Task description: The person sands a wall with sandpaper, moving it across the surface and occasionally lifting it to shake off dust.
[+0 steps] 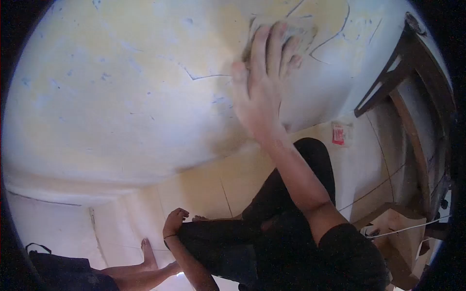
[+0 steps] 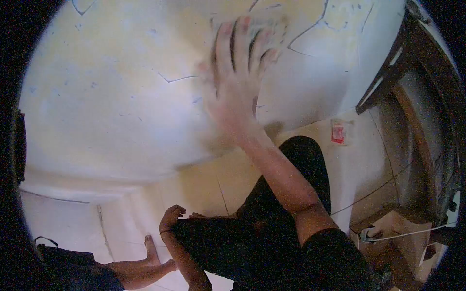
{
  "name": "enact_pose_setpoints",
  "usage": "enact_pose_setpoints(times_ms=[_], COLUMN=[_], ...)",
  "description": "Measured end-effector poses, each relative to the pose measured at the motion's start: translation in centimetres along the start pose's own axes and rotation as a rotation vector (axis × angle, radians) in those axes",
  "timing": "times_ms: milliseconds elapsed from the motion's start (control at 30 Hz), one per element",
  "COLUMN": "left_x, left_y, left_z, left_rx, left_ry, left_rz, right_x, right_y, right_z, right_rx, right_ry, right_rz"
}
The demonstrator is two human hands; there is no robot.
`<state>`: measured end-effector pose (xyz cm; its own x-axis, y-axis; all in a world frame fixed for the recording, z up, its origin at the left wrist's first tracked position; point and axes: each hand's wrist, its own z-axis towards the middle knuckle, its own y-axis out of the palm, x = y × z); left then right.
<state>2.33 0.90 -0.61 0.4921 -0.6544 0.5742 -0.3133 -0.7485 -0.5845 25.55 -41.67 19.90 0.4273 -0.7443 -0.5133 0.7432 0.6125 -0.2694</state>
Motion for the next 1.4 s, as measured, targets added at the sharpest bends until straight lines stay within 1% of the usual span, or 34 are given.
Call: enact_pose_setpoints(times_ms=[67, 133, 167, 233, 267, 300, 367, 400, 433, 467, 500, 567, 600, 633, 667, 767, 800, 867, 967, 1000, 1033, 1067, 1100, 1133, 1167, 1200, 1300, 1333, 1367, 1400], left_x=[0.3, 3.0, 4.1, 3.9, 3.5, 1.9, 0.9, 1.2, 1.8, 2.3, 3.4, 4.8, 4.8, 4.4, 3.2, 2.2, -0.1, 2.7, 4.5, 4.4, 3.1, 1.8, 1.7, 1.8, 1.9, 2.2, 3.9, 4.5, 4.8, 4.1], left_y=[-0.2, -0.2, -0.3, -0.7, -0.6, -0.3, 0.0, 0.0, -0.1, -0.1, -0.1, -0.5, -0.8, -0.6, -0.2, 0.2, -0.2, -0.3, -0.3, -0.4, -0.2, 0.3, 0.4, 0.3, 0.2, 0.2, -0.2, -0.6, -0.7, -0.4], left_z=[0.3, 0.4, 0.2, 0.5, 0.2, -0.6, 0.0, 0.3, 0.3, 0.5, 0.6, 0.3, 0.7, 0.5, -0.4, -0.2, 0.9, 0.7, -0.1, -0.3, -0.9, -1.1, -0.3, 0.1, 0.3, 0.4, 0.6, 0.6, 0.3, -0.8], left_rx=[-0.007, 0.001, 0.005, 0.027, 0.032, 0.025, 0.025, 0.006, -0.011, -0.022, -0.008, 0.012, 0.031, 0.045, 0.05, 0.013, -0.025, -0.016, 0.034, 0.054, 0.05, 0.046, 0.048, 0.03, 0.011, -0.002, 0.008, 0.035, 0.061, 0.081], left_ry=[0.0, -0.096, -0.149, -0.155, -0.168, -0.143, -0.049, -0.099, -0.149, -0.191, -0.19, -0.205, -0.131, -0.067, -0.022, -0.167, -0.07, -0.11, -0.128, -0.132, -0.111, -0.089, -0.036, -0.069, -0.101, -0.131, -0.124, -0.074, -0.035, -0.011], left_rz=[0.025, -0.037, -0.059, -0.083, -0.1, -0.048, 0.041, 0.032, 0.024, 0.013, -0.017, -0.055, -0.069, -0.09, -0.113, 0.064, 0.053, -0.025, -0.103, -0.126, -0.085, -0.052, -0.024, -0.003, 0.018, 0.037, -0.077, -0.071, -0.065, -0.07], right_x=[0.4, -0.2, -0.1, -1.0, -0.3, -0.5, 1.5, 2.2, 2.1, 1.7, 1.6, 1.3, 0.6, 0.7, 0.1, 2.9, 2.3, 0.9, 1.2, 1.5, 2.0, 2.8, 3.8, 4.3, 4.0, 3.0, 1.1, 0.5, 1.5, 1.7], right_y=[0.9, 2.8, 3.0, 2.0, 1.9, 0.3, 0.4, 0.4, 1.0, 2.2, 3.0, 3.3, 2.6, 2.0, 0.3, -0.1, 0.4, 2.1, 3.1, 1.8, -0.1, -0.7, -1.0, -1.2, -0.7, 0.4, 0.6, 0.6, 0.7, -0.7], right_z=[0.0, -6.1, -7.4, -7.7, -6.8, -3.4, 0.4, 1.6, -0.1, -3.9, -6.3, -8.6, -7.9, -6.3, -2.7, 2.3, 0.7, -5.1, -9.0, -6.1, -2.4, -0.5, 2.0, 3.4, 2.2, -0.7, -5.3, -5.6, -4.8, -1.7], right_rx=[0.071, -0.274, -0.327, -0.435, -0.339, -0.264, 0.004, 0.147, 0.027, -0.087, -0.198, -0.326, -0.39, -0.289, -0.207, 0.176, 0.022, -0.263, -0.315, -0.255, -0.219, -0.084, 0.075, 0.237, 0.116, -0.002, -0.29, -0.372, -0.271, -0.191], right_ry=[0.015, -0.068, -0.117, -0.179, -0.137, -0.092, -0.003, 0.034, 0.004, -0.032, -0.069, -0.111, -0.122, -0.073, -0.014, 0.038, 0.027, -0.021, -0.196, -0.15, -0.1, -0.034, 0.014, 0.058, 0.039, 0.017, -0.115, -0.154, -0.123, -0.094], right_rz=[-0.044, -0.093, -0.054, 0.021, -0.015, -0.052, -0.059, -0.063, -0.063, -0.06, -0.057, -0.065, -0.071, -0.076, -0.083, -0.047, -0.084, -0.152, -0.069, -0.099, -0.126, -0.081, -0.045, -0.009, -0.025, -0.038, -0.053, -0.056, -0.058, -0.057])
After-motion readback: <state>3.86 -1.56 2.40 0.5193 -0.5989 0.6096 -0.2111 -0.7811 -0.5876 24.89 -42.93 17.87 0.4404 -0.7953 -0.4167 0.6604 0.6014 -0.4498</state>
